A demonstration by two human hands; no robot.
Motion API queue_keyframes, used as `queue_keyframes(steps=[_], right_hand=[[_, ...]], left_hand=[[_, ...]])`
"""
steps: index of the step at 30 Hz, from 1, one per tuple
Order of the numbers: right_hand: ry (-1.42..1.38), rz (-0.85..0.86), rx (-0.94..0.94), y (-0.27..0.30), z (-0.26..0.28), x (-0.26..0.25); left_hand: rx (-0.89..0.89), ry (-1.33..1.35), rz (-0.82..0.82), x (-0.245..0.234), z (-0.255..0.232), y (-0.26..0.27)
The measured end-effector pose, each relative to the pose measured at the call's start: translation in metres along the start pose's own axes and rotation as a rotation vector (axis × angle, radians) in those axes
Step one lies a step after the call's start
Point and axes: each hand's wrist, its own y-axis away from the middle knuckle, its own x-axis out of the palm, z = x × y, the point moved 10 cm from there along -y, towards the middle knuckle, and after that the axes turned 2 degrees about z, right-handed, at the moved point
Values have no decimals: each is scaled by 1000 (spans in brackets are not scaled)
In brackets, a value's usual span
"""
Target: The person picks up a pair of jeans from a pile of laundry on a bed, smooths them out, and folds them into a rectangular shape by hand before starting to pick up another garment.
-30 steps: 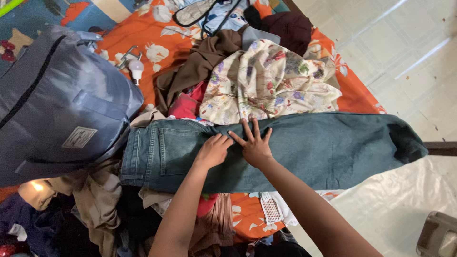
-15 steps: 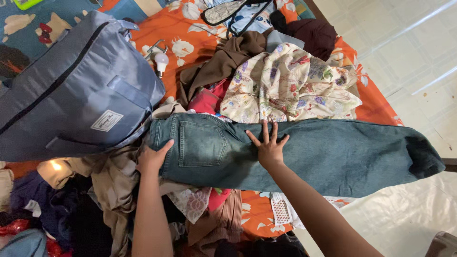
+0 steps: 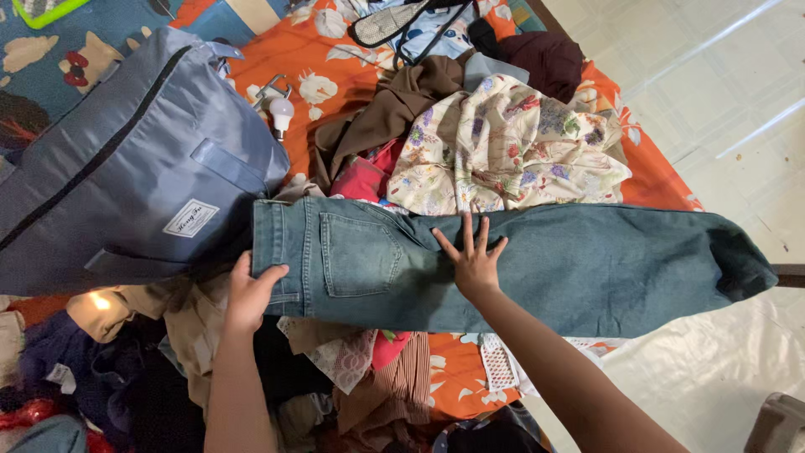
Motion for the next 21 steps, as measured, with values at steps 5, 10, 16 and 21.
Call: queue_keyframes(steps=[5,10,16,21], right_hand=[[-192,-95,75,12,26,-26],[-442,-77,29,10,94,-70],[-540,97,-76,4,148,-93],[-572,346,-151,-3,141,-69]], left_hand=[[127,347,-19,-35,-66,62],[346,387,-43,-105,-119,106],[328,213,-157,-110,-141,140],[217,307,-96,-58,-130,138]])
